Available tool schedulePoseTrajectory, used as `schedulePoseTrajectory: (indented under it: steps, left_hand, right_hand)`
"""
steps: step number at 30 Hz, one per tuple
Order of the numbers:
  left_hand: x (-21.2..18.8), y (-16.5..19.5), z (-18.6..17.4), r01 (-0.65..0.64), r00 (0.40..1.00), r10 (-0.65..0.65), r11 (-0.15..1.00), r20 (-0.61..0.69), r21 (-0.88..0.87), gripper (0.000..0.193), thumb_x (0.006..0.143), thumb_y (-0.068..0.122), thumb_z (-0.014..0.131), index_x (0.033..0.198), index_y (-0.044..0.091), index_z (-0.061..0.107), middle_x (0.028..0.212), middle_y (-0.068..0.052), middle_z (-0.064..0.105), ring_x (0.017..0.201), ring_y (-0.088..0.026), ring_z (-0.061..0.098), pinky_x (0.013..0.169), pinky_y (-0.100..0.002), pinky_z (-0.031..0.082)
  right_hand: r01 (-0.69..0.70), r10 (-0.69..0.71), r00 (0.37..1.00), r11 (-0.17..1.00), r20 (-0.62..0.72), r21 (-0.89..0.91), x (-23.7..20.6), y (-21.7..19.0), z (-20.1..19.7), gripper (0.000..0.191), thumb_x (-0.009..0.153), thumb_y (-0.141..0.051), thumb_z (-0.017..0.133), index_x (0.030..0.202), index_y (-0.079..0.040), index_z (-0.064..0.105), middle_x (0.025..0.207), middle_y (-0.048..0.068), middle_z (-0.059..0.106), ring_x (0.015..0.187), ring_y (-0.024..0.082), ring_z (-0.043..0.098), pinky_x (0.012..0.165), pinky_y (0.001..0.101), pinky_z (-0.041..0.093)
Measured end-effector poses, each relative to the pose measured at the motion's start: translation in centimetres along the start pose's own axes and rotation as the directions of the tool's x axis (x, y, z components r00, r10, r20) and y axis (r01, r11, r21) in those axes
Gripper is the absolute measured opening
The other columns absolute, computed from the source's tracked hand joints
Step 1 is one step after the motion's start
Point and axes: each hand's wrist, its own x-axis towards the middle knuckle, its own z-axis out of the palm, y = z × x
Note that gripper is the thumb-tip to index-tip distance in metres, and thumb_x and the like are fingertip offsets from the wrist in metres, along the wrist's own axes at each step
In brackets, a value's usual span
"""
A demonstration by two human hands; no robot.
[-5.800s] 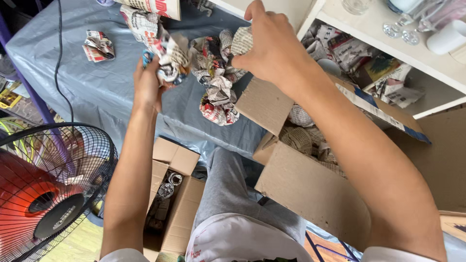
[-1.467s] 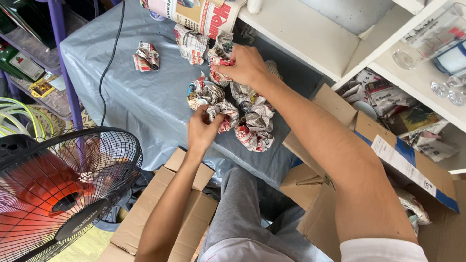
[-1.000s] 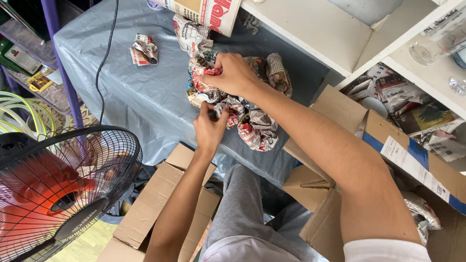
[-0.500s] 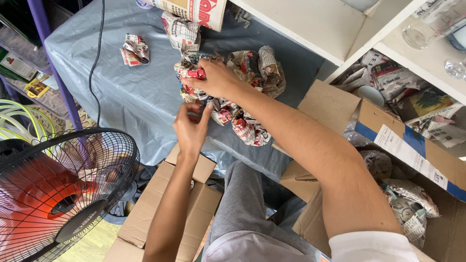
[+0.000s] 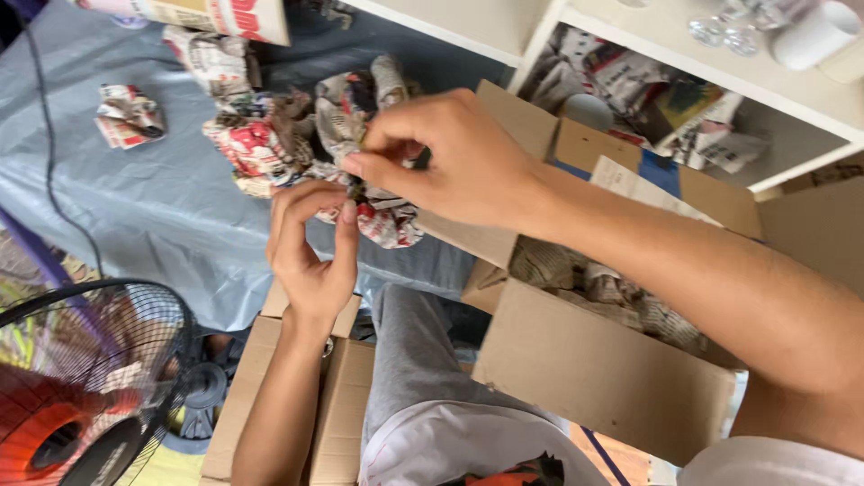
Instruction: The person packs a cardboard box with crumpled newspaper, placing wads of paper into the box around its contents and pressing them down. They take crumpled newspaper from a pile on the table and from a shelf, fill the box, and at times hold the box on their lap while working.
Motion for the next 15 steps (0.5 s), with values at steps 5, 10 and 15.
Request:
schedulePoseTrajectory:
  steps: [5,10,15]
  left_hand:
    - [1.6,7.1,3.7,-0.169,0.954,0.213,0.963,0.211,-0.21,0.019,0.09,-0.007,0.073,0.105,0.002,0.066,0.103,-0.013,0.068,0.1,-0.028,0.065,0.091,-0.037,0.052]
    - [3.0,10.2,9.2,-0.13,0.694,0.257,0.963,0.673,-0.234,0.014,0.089,0.005,0.074,0.101,0.001,0.07,0.097,-0.014,0.072,0.094,-0.032,0.069,0.083,-0.042,0.054]
    - [3.7,11.4,14.8,-0.185,0.173,0.022,0.983,0.985,0.011,0.021,0.087,0.016,0.074,0.103,0.004,0.069,0.105,-0.015,0.069,0.103,-0.036,0.066,0.088,-0.049,0.052]
  right_hand:
    - [-0.341,0.328,0.939,0.927,-0.108,-0.156,-9.1,-3.9,-4.8,0.039,0.1,-0.023,0.076,0.068,-0.002,0.07,0.053,0.006,0.06,0.043,0.014,0.051,0.043,0.0326,0.035]
    - [-0.56,0.572,0.814,0.819,0.1,-0.128,-16.0,-3.1,-8.5,0.02,0.097,-0.018,0.067,0.083,-0.004,0.072,0.072,0.003,0.073,0.059,0.014,0.07,0.054,0.0289,0.054]
    - [-0.537,0.598,0.72,0.801,0.352,-0.263,-20.1,-2.5,-11.0,0.041,0.072,0.0,0.07,0.112,-0.004,0.07,0.117,0.014,0.07,0.115,0.03,0.064,0.098,0.0419,0.05]
